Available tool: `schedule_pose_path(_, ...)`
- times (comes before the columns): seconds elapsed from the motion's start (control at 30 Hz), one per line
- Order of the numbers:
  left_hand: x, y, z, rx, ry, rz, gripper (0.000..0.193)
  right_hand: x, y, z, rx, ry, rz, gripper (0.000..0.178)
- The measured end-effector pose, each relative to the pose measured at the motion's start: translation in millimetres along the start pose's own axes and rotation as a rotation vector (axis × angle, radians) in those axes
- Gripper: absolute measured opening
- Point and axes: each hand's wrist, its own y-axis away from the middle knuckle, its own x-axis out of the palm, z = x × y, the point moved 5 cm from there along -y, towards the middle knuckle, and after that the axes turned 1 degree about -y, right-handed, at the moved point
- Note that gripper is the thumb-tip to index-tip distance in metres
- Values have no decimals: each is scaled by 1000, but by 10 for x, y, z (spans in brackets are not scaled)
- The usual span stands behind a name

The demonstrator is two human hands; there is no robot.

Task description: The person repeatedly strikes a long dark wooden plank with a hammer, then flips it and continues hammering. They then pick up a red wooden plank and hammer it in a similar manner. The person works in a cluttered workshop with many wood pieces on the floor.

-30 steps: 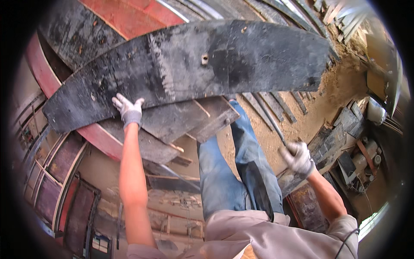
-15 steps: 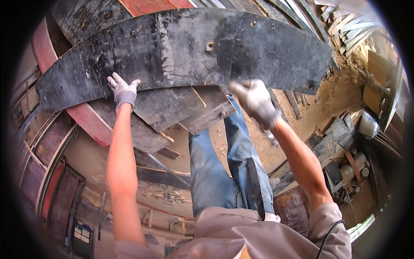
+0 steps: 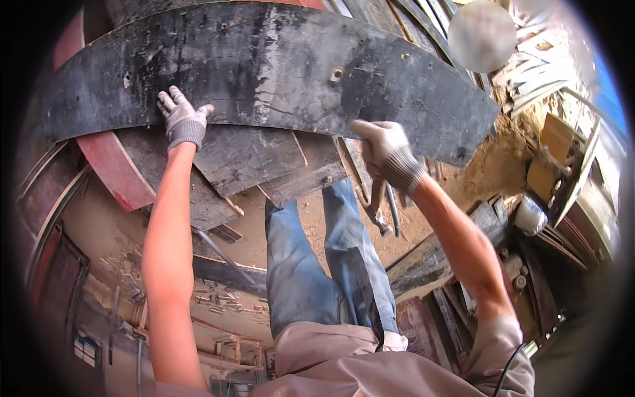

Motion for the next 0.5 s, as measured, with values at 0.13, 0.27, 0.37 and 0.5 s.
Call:
schedule_pose_path(0.13,-10,20,-19,-5,-24,6,120,32,84,59,368,-658,58,44)
schedule_pose_path(0.27,-43,32,-52,-5,-22,31,121,200,96,240,-115,-160,165,37)
schedule_pose_path(0.37,-55,35,-49,-48,-24,43,122,732,10,229,-303,176,210,44)
schedule_pose_path(0.5,-34,34,-48,-31,-37,49,121,1359,-310,350,-330,495,390,48)
